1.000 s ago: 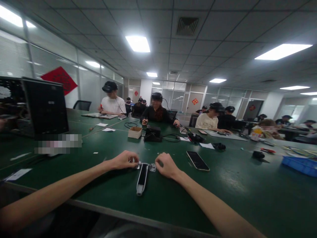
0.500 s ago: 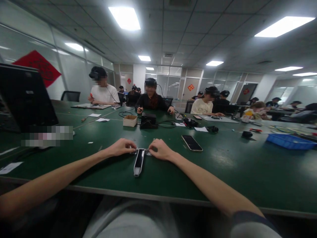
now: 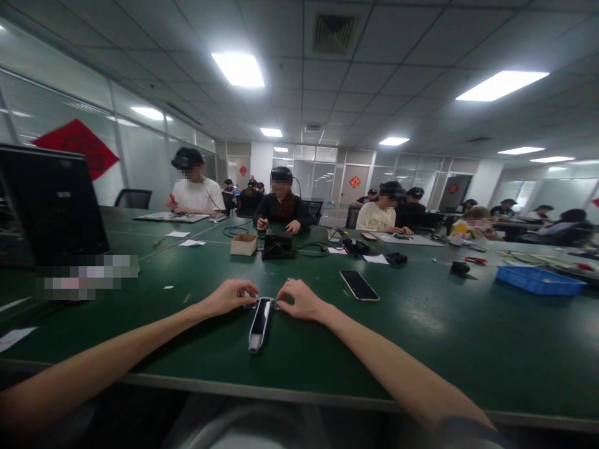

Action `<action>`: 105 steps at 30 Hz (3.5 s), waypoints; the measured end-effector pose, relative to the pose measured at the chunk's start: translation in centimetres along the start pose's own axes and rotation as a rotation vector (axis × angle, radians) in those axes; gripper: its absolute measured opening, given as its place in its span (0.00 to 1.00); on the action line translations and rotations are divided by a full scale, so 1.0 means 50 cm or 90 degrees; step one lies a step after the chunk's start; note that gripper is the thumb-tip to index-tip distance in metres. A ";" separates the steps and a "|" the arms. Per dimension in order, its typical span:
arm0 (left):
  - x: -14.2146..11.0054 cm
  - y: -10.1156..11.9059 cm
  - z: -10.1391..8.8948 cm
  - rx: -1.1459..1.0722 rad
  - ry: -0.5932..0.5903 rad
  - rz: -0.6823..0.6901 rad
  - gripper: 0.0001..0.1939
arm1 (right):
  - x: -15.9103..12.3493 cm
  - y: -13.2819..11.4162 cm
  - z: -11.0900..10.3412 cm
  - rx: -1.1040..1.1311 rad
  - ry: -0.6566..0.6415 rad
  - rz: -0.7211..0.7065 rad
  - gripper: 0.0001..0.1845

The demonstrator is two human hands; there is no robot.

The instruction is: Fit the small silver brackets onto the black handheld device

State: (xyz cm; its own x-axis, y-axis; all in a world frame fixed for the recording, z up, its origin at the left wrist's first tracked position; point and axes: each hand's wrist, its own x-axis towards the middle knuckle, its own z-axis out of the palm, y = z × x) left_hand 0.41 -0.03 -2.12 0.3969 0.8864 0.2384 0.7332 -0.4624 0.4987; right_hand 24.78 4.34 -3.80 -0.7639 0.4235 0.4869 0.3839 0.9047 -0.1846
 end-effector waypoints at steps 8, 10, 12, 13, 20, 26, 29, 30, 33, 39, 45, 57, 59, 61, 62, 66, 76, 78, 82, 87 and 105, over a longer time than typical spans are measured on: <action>0.002 -0.012 -0.011 0.005 -0.020 0.014 0.17 | 0.026 0.092 0.026 -0.098 0.090 0.355 0.17; 0.003 -0.014 -0.013 0.028 -0.012 0.017 0.17 | 0.030 0.112 0.035 -0.103 0.045 0.388 0.20; 0.003 -0.014 -0.013 0.047 -0.007 0.021 0.16 | 0.031 0.123 0.040 -0.101 0.014 0.386 0.18; 0.003 -0.014 -0.013 0.054 -0.005 0.022 0.16 | 0.030 0.125 0.042 -0.100 0.010 0.378 0.17; 0.002 -0.011 -0.010 0.068 -0.010 0.013 0.17 | 0.027 0.125 0.039 -0.103 0.026 0.323 0.13; 0.000 0.001 -0.012 0.086 -0.014 0.018 0.16 | 0.032 0.116 0.041 -0.117 0.033 0.347 0.11; -0.001 0.004 -0.011 0.090 -0.009 0.033 0.15 | 0.029 0.100 0.033 -0.147 0.014 0.383 0.11; -0.001 0.004 -0.010 0.087 -0.009 0.038 0.15 | 0.026 0.092 0.028 -0.156 0.004 0.379 0.10; -0.002 0.001 -0.008 0.079 -0.014 0.042 0.16 | 0.011 0.068 0.009 -0.175 -0.019 0.314 0.07; -0.004 0.001 -0.008 0.083 -0.026 0.022 0.15 | -0.024 0.020 -0.007 -0.097 0.018 0.184 0.10; -0.006 0.012 -0.010 0.080 -0.033 0.017 0.14 | -0.023 -0.023 0.003 0.002 0.025 0.144 0.11; -0.001 -0.002 -0.002 0.088 -0.020 0.037 0.15 | -0.011 -0.042 0.005 0.102 0.044 0.198 0.08; -0.001 -0.001 -0.003 0.089 -0.020 0.038 0.15 | -0.010 -0.042 0.005 0.106 0.041 0.202 0.07; -0.002 0.000 -0.004 0.088 -0.020 0.039 0.14 | -0.011 -0.041 0.005 0.104 0.037 0.198 0.08; -0.003 0.001 -0.004 0.086 -0.020 0.039 0.14 | -0.011 -0.040 0.005 0.101 0.036 0.194 0.08; -0.005 0.004 -0.006 0.078 -0.023 0.036 0.14 | -0.013 -0.037 0.004 0.077 0.046 0.182 0.08; -0.003 0.004 -0.006 0.092 -0.026 0.057 0.12 | -0.015 -0.036 0.004 0.086 0.040 0.183 0.08; -0.002 0.002 -0.005 0.094 -0.022 0.066 0.12 | -0.015 -0.035 0.004 0.084 0.043 0.180 0.09; 0.000 -0.007 -0.002 0.093 -0.022 0.070 0.13 | -0.016 -0.029 0.006 0.093 0.031 0.174 0.10; 0.001 -0.007 0.000 0.104 -0.020 0.065 0.12 | -0.017 -0.021 0.008 0.102 0.028 0.161 0.10; -0.002 0.011 -0.006 0.099 -0.031 0.037 0.12 | -0.016 -0.021 0.006 0.096 0.020 0.191 0.10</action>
State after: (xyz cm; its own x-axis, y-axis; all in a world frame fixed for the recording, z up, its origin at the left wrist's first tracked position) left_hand 0.61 -0.37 -1.63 0.4652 0.8573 0.2207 0.7829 -0.5148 0.3495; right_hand 24.83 3.04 -4.24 -0.6115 0.6723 0.4173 0.5064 0.7377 -0.4464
